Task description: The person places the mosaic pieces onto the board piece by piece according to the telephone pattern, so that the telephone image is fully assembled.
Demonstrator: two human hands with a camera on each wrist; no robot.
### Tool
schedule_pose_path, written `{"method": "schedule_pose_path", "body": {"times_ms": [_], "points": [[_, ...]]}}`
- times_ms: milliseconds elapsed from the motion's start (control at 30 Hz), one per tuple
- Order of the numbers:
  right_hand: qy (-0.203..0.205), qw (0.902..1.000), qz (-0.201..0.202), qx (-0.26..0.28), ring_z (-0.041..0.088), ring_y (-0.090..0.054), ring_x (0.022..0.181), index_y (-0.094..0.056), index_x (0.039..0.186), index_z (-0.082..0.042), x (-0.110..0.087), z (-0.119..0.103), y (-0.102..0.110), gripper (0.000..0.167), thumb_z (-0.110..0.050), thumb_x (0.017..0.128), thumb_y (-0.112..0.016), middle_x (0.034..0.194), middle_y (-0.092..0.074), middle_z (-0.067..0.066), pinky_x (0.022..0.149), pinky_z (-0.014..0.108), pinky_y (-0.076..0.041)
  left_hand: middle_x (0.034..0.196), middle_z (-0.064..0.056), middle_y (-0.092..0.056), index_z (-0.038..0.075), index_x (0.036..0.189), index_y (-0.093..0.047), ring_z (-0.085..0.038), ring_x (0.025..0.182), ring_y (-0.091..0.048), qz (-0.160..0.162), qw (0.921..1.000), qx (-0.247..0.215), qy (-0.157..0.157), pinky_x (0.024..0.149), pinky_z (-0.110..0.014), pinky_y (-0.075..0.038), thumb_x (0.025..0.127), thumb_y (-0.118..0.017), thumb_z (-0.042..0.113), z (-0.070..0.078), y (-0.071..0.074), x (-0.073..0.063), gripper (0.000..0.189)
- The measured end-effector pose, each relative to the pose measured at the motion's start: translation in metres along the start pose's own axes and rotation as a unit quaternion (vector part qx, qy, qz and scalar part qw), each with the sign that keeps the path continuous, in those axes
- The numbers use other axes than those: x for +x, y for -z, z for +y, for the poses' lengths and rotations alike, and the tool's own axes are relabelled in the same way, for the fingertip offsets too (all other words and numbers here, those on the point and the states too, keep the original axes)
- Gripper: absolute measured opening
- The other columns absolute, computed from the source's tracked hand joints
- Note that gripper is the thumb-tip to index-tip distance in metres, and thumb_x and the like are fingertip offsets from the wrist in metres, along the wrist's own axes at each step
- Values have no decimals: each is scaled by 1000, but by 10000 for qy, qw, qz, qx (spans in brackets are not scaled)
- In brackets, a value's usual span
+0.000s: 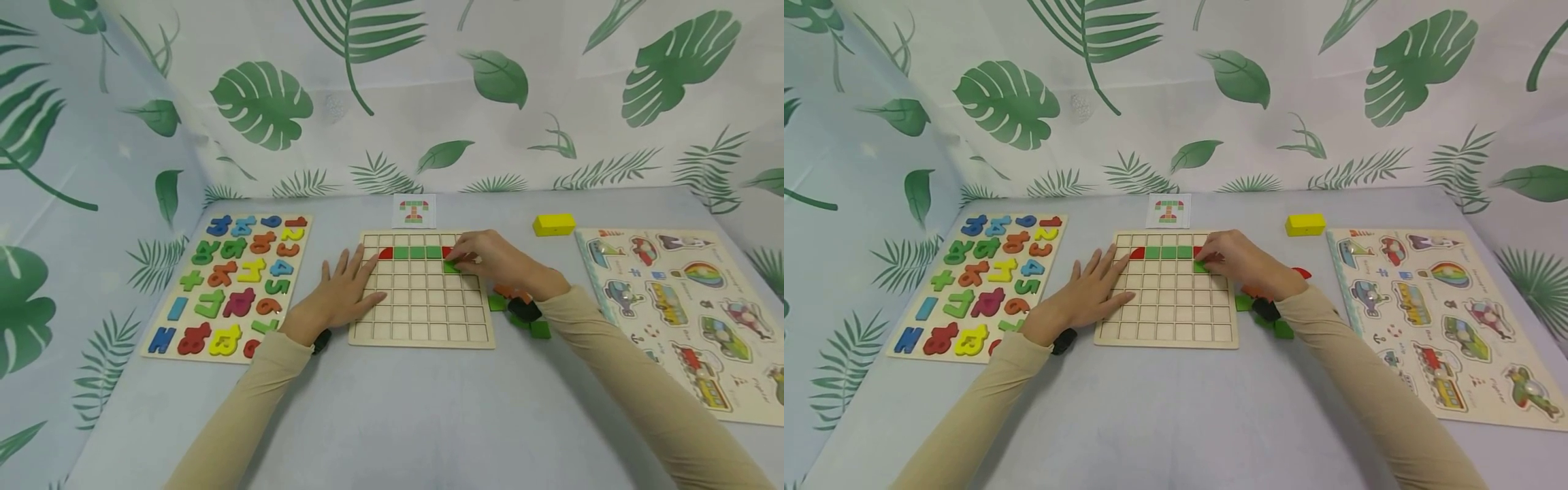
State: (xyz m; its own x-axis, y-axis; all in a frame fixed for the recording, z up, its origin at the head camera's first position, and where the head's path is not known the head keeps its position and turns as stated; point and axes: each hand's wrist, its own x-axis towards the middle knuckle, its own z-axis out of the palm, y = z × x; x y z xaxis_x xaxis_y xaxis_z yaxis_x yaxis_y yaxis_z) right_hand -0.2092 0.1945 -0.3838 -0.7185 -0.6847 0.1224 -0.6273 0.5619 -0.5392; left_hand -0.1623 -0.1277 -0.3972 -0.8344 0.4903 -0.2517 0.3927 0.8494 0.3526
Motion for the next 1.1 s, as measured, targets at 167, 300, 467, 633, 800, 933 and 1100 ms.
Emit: {"method": "schedule_pose_path", "body": {"times_ms": [167, 300, 467, 633, 800, 933, 1100], "points": [[-424, 9978, 230, 464, 32, -70, 106, -77, 119, 3, -15, 4, 12, 23, -1, 96, -75, 118, -73, 15, 89, 46, -60, 174, -22, 8, 8, 169, -7, -46, 158, 8, -3, 10000, 3, -13, 119, -74, 2, 111, -43, 51, 0, -1, 1, 81], [-606, 9966, 246, 493, 32, -67, 109, -75, 121, 3, -28, 6, 31, 26, -5, 97, -75, 120, -73, 14, 93, 49, -58, 174, -21, 8, 8, 169, -8, -46, 158, 7, 14, 10000, 0, -4, 119, -74, 1, 111, -43, 50, 1, -2, 1, 80], [-908, 9944, -100, 523, 30, -66, 109, -74, 124, 1, -51, 6, 56, 30, -7, 96, -77, 119, -72, 12, 94, 51, -57, 174, -21, 8, 8, 169, -8, -47, 158, 7, 25, 10000, 4, 18, 119, -74, 1, 111, -44, 50, 1, -2, 0, 80], [-1145, 9920, -494, 211, 25, -70, 103, -77, 118, -3, -74, 10, 72, 28, -7, 91, -82, 114, -74, 5, 90, 48, -59, 173, -22, 7, 7, 169, -9, -47, 158, 6, 62, 10000, -18, -10, 119, -74, 1, 111, -44, 50, 0, -2, 1, 80], [-1412, 9843, -1046, 148, 20, -70, 96, -79, 112, -5, -94, 19, 77, 28, -7, 85, -86, 108, -75, -1, 86, 37, -60, 174, -22, 7, 8, 169, -9, -47, 158, 6, 55, 10000, 12, 24, 119, -73, 1, 111, -44, 50, -1, -3, 1, 80], [-1747, 9729, -1467, 387, 17, -67, 96, -79, 110, -10, -105, 22, 78, 29, -12, 83, -89, 107, -74, -4, 86, 33, -59, 174, -22, 6, 8, 169, -9, -47, 158, 5, 64, 10000, -5, 34, 119, -74, 1, 111, -44, 50, -2, -3, 1, 80], [-1754, 9690, -1638, 586, 15, -66, 93, -79, 105, -15, -113, 27, 76, 27, -12, 81, -91, 104, -74, -7, 85, 30, -58, 174, -22, 6, 8, 169, -9, -47, 158, 6, 42, 10000, -9, 58, 119, -73, 1, 111, -44, 50, -1, -2, 0, 80]]}}
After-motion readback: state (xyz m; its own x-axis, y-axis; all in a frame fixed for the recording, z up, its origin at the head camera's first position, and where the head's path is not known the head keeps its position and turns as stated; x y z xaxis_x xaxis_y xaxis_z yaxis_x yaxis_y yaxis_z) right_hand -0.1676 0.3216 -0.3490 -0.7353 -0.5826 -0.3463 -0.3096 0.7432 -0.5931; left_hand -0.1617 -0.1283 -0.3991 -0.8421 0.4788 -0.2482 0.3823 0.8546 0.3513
